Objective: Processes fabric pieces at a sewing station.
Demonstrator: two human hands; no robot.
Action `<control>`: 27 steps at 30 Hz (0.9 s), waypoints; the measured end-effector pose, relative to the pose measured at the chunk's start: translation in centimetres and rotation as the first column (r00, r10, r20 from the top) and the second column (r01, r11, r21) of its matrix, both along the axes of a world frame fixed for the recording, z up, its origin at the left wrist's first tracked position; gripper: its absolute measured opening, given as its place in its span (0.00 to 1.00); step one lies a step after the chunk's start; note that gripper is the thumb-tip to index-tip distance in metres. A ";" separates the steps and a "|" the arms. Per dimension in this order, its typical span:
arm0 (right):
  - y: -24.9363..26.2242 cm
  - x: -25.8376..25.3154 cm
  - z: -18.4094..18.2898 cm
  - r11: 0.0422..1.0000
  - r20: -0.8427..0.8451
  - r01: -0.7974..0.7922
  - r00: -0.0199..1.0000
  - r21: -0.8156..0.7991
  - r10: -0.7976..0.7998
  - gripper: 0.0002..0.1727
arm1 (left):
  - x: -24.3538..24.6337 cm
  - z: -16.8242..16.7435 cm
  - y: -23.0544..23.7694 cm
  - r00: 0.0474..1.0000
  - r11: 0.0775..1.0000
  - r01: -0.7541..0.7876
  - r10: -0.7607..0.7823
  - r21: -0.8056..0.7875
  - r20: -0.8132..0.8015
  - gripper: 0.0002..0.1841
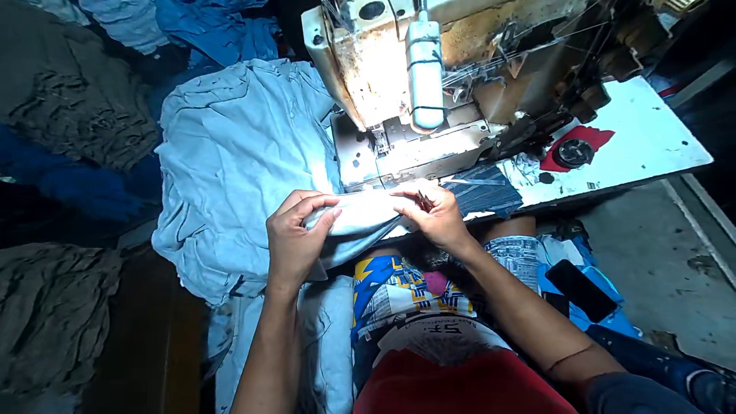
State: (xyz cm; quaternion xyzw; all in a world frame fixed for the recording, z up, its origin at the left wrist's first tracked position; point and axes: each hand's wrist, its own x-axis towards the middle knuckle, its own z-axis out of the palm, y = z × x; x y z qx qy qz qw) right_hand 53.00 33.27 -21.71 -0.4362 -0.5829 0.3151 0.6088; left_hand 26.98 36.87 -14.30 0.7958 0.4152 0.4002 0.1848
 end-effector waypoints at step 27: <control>1.5 -0.6 -1.5 0.962 -0.176 0.016 0.982 -0.273 -0.067 0.02 | 7.6 -0.5 9.5 0.967 0.990 -0.038 0.072 0.139 -0.245 0.07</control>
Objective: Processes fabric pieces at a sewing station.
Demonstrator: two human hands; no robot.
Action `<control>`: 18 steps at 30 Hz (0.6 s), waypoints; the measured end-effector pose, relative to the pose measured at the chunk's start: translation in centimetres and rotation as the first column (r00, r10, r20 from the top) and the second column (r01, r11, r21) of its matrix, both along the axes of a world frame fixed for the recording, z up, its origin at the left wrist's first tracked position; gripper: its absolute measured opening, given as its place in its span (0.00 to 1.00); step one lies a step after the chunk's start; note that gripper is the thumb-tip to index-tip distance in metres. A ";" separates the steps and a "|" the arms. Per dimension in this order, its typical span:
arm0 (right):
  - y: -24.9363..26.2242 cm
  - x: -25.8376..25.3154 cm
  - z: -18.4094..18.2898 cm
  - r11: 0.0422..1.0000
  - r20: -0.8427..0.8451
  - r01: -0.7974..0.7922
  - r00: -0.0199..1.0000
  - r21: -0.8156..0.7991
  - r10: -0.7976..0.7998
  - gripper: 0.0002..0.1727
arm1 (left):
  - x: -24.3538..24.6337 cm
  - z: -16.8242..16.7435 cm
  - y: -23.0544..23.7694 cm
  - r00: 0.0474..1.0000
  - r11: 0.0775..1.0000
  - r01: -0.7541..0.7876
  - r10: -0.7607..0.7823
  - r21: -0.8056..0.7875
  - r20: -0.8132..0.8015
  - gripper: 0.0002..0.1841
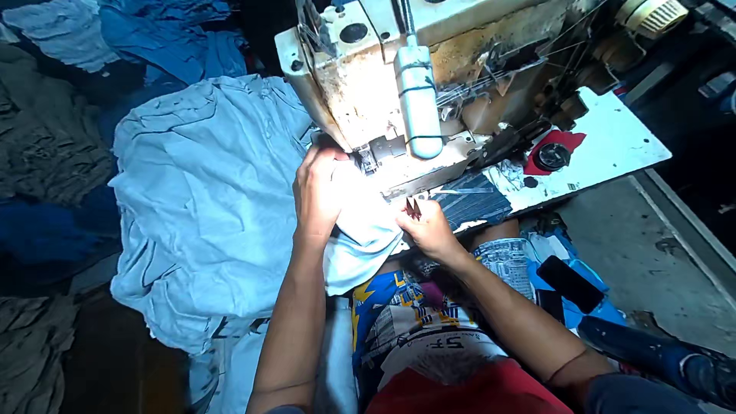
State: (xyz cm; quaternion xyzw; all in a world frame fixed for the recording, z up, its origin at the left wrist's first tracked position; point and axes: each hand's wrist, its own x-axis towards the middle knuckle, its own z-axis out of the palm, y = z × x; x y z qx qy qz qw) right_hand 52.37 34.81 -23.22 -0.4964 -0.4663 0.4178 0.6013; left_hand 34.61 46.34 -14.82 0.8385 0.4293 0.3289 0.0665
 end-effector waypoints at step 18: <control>1.0 -1.3 1.8 0.988 -0.169 0.142 0.977 0.054 -0.131 0.05 | 3.6 -0.2 4.9 0.983 0.981 -0.171 0.164 -0.089 -0.087 0.26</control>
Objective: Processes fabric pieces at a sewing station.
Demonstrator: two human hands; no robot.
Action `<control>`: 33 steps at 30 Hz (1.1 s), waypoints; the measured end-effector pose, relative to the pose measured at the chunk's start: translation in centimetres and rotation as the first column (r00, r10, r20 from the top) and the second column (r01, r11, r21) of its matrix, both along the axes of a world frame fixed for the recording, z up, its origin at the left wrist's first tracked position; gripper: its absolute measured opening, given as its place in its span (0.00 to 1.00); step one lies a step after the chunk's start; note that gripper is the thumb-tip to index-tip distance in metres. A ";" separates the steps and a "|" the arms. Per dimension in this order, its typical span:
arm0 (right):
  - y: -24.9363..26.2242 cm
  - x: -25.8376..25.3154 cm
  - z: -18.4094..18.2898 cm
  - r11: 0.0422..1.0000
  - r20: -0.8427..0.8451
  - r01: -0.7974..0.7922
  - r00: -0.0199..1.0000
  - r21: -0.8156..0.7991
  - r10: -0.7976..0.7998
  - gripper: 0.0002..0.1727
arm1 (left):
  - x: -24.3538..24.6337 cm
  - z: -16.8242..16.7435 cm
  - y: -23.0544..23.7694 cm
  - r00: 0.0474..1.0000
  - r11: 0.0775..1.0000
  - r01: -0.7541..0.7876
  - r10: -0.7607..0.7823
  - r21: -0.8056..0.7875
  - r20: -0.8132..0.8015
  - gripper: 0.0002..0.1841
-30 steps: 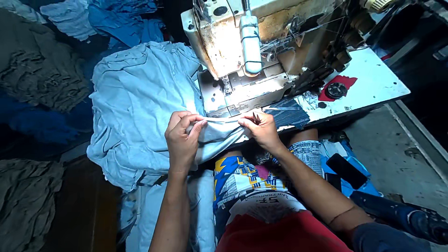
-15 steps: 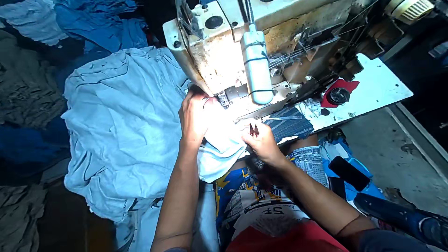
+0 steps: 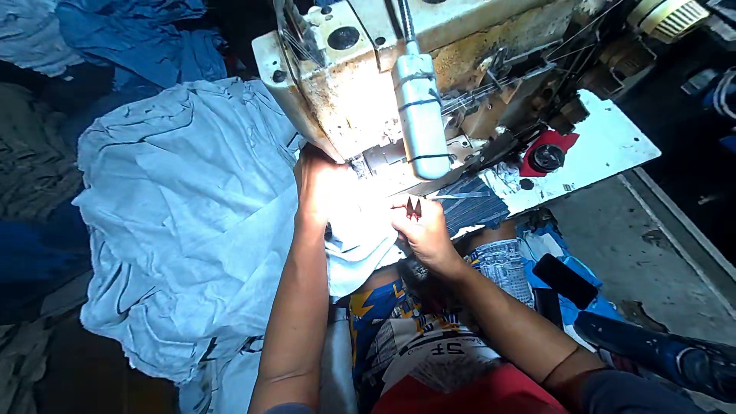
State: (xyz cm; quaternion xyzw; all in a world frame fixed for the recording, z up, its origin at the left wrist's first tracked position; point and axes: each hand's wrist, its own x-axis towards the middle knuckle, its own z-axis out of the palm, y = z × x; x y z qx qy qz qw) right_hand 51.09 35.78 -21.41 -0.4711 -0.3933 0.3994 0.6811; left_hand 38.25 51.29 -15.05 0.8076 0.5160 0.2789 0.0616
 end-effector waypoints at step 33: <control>-3.1 -1.4 2.8 0.865 0.245 -0.471 0.871 0.173 0.425 0.15 | -12.5 8.2 -15.1 0.490 0.877 0.481 -0.262 -0.008 0.832 0.22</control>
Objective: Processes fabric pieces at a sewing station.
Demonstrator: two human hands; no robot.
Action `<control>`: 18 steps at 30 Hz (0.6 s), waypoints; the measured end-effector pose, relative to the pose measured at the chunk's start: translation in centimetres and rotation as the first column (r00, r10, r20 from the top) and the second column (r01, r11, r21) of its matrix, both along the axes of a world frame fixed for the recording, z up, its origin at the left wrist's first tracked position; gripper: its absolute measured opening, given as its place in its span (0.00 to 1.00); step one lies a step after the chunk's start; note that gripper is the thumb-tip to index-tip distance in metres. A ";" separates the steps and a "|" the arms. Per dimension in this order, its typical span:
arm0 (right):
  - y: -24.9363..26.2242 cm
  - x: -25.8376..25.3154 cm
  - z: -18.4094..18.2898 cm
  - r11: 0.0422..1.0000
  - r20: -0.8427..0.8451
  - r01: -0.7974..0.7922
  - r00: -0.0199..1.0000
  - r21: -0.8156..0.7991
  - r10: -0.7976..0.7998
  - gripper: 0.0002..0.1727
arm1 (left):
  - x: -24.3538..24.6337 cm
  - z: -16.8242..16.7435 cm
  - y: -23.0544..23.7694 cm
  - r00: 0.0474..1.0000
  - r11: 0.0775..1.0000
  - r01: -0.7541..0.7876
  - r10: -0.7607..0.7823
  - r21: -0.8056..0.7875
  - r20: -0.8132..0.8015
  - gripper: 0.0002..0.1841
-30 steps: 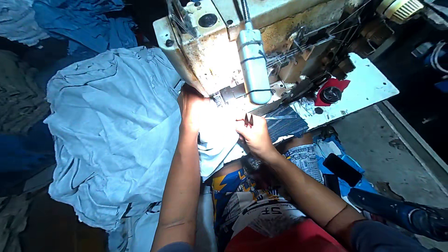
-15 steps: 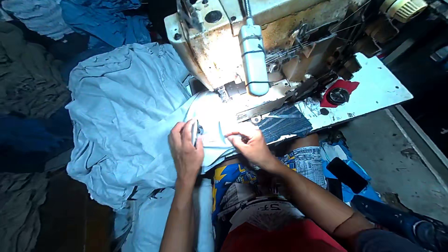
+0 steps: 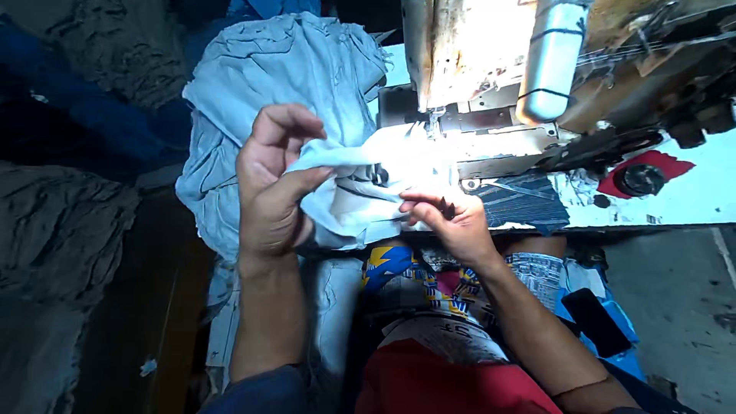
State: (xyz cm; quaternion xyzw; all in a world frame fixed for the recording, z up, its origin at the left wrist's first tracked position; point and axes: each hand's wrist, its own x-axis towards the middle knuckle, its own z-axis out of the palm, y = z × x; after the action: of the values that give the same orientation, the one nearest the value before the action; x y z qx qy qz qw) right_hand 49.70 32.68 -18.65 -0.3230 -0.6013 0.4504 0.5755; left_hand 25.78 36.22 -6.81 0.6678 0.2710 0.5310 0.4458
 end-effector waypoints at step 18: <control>-3.9 2.7 1.4 0.617 -0.033 -0.767 0.622 0.175 0.782 0.14 | -0.4 1.8 -0.2 0.956 0.908 -0.181 0.252 0.377 -0.149 0.11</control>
State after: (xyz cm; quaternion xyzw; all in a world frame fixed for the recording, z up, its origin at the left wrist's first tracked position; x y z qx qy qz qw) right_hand 52.38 28.74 -17.24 0.0347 -0.6812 0.6264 0.3773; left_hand 25.36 36.00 -5.04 0.7522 0.2843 0.5500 0.2256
